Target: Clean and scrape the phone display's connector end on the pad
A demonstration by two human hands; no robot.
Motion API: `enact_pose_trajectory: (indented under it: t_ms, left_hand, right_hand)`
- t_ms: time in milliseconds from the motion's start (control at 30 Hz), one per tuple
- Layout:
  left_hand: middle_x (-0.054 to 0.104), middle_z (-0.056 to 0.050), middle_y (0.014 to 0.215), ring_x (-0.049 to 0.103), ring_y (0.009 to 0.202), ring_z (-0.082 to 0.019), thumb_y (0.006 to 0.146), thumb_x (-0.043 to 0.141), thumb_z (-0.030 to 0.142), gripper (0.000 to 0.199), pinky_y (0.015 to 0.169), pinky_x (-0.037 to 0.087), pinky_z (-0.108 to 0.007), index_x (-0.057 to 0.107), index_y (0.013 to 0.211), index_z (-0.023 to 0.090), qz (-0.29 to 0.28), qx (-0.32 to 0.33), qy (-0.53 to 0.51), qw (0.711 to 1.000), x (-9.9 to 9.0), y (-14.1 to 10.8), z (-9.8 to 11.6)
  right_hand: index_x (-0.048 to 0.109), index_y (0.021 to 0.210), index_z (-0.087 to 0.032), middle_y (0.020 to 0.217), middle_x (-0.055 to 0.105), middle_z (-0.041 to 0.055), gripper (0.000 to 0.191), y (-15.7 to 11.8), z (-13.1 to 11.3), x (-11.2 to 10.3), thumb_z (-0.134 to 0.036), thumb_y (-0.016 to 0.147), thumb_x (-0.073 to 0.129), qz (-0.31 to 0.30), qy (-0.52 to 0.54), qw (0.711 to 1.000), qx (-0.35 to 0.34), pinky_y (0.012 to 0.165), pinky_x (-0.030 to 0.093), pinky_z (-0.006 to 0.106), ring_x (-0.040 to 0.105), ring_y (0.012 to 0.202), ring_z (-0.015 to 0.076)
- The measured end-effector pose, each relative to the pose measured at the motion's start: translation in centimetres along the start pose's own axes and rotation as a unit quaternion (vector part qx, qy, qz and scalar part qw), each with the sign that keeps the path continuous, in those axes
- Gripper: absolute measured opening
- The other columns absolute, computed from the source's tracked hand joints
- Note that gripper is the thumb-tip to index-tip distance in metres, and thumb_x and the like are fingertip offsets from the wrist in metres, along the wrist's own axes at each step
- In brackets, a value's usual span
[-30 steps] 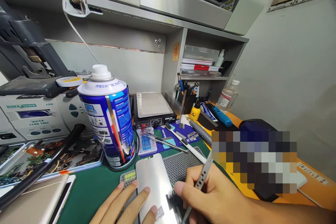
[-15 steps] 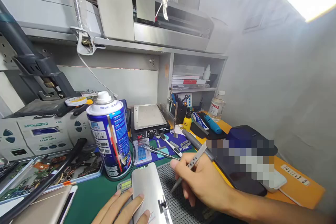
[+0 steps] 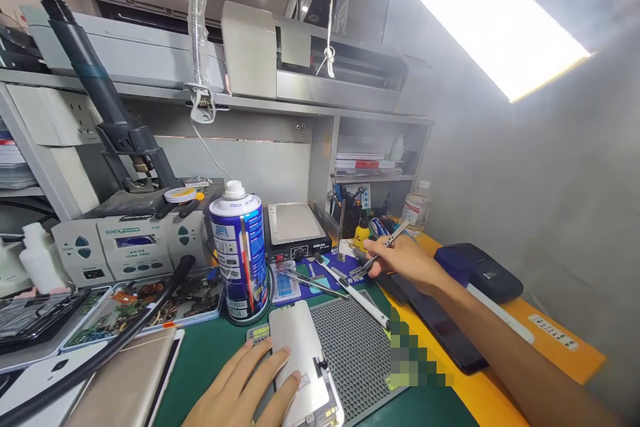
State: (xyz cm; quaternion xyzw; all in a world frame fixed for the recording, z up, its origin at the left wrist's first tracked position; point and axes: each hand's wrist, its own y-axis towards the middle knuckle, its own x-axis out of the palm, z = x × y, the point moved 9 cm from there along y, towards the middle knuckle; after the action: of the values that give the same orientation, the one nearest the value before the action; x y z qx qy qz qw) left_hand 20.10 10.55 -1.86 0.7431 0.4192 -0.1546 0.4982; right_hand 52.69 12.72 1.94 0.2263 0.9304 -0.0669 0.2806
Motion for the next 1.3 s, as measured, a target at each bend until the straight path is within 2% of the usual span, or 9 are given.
enact_pose_trajectory:
  t_ms: [167,433,700,800,867,967,1167,1233,1300]
  left_hand:
    - [0.081,-0.001,0.112,0.077,0.100,-0.018,0.110,0.055,0.042,0.027,0.107,0.056,-0.025,0.072,0.118,0.023,0.006,0.012,0.012,1.000,-0.7,0.7,0.2]
    - [0.073,-0.007,0.127,0.067,0.118,-0.022,0.108,0.057,0.053,0.042,0.119,0.047,-0.032,0.068,0.134,0.022,-0.038,-0.025,-0.072,0.996,0.4,-0.8,0.1]
    - [0.075,-0.009,0.123,0.070,0.112,-0.024,0.107,0.057,0.056,0.045,0.106,0.057,-0.032,0.069,0.130,0.020,-0.042,-0.015,-0.064,0.997,0.1,-0.4,0.1]
    - [0.075,-0.008,0.125,0.070,0.114,-0.024,0.108,0.057,0.048,0.037,0.108,0.057,-0.034,0.068,0.131,0.022,-0.051,-0.020,-0.072,0.996,0.3,-0.5,0.1]
    - [0.075,-0.008,0.125,0.070,0.115,-0.025,0.108,0.057,0.045,0.035,0.107,0.058,-0.034,0.068,0.132,0.022,-0.053,-0.022,-0.072,0.996,0.4,-0.6,0.2]
    - [0.074,-0.008,0.126,0.069,0.115,-0.025,0.108,0.056,0.040,0.032,0.110,0.056,-0.035,0.068,0.132,0.021,-0.050,-0.027,-0.079,0.995,0.4,-0.7,0.2]
    - [0.072,-0.011,0.129,0.067,0.120,-0.026,0.106,0.061,0.043,0.038,0.114,0.052,-0.037,0.066,0.135,0.019,-0.050,-0.040,-0.097,0.993,-0.1,-0.4,0.0]
    - [0.070,-0.012,0.134,0.065,0.123,-0.030,0.104,0.063,0.051,0.048,0.112,0.054,-0.040,0.064,0.139,0.019,-0.079,-0.043,-0.097,0.991,0.4,-0.5,0.3]
    - [0.069,-0.013,0.136,0.064,0.123,-0.033,0.102,0.060,0.060,0.055,0.107,0.056,-0.045,0.063,0.141,0.020,-0.090,-0.057,-0.092,0.990,1.2,-0.8,0.7]
  right_hand:
    - [0.071,0.105,-0.015,0.099,0.074,0.0043,0.033,-0.3,-0.4,1.5,-0.046,0.109,0.064,-0.043,0.045,0.998,-0.005,0.081,0.062,0.038,0.072,0.085,0.0197]
    - [0.071,0.115,-0.016,0.113,0.074,0.0071,0.023,0.9,0.2,2.0,-0.037,0.108,0.067,-0.061,0.131,0.990,-0.001,0.087,0.064,0.041,0.074,0.095,0.0216]
    - [0.073,0.099,-0.014,0.100,0.077,0.0045,0.023,0.6,-0.6,1.5,-0.036,0.107,0.069,-0.049,0.183,0.981,-0.044,0.091,0.063,0.043,0.076,0.093,0.0211]
    - [0.073,0.095,-0.015,0.093,0.080,0.0051,0.029,0.4,-1.3,1.1,-0.043,0.099,0.079,-0.033,0.215,0.974,-0.066,0.098,0.062,0.044,0.078,0.096,0.0236]
    - [0.075,0.098,-0.017,0.093,0.083,0.0073,0.041,0.1,-1.8,0.9,-0.052,0.084,0.091,-0.025,0.237,0.968,-0.076,0.101,0.062,0.043,0.080,0.097,0.0269]
    - [0.076,0.102,-0.018,0.095,0.084,0.0097,0.056,-0.6,-2.5,0.6,-0.058,0.070,0.098,-0.010,0.252,0.963,-0.089,0.097,0.064,0.043,0.082,0.092,0.0302]
    - [0.076,0.093,-0.018,0.086,0.082,0.0066,0.042,-2.6,-4.1,1.0,-0.053,0.078,0.094,0.016,0.216,0.967,-0.132,0.088,0.063,0.038,0.081,0.085,0.0276]
    - [0.072,0.084,-0.019,0.080,0.081,0.0054,0.037,-3.5,-4.2,2.1,-0.049,0.083,0.093,0.005,0.204,0.969,-0.138,0.083,0.062,0.035,0.080,0.080,0.0253]
    - [0.062,0.075,-0.021,0.073,0.078,0.0032,0.040,-4.6,-4.2,3.8,-0.048,0.087,0.090,-0.024,0.204,0.968,-0.145,0.076,0.060,0.032,0.077,0.073,0.0221]
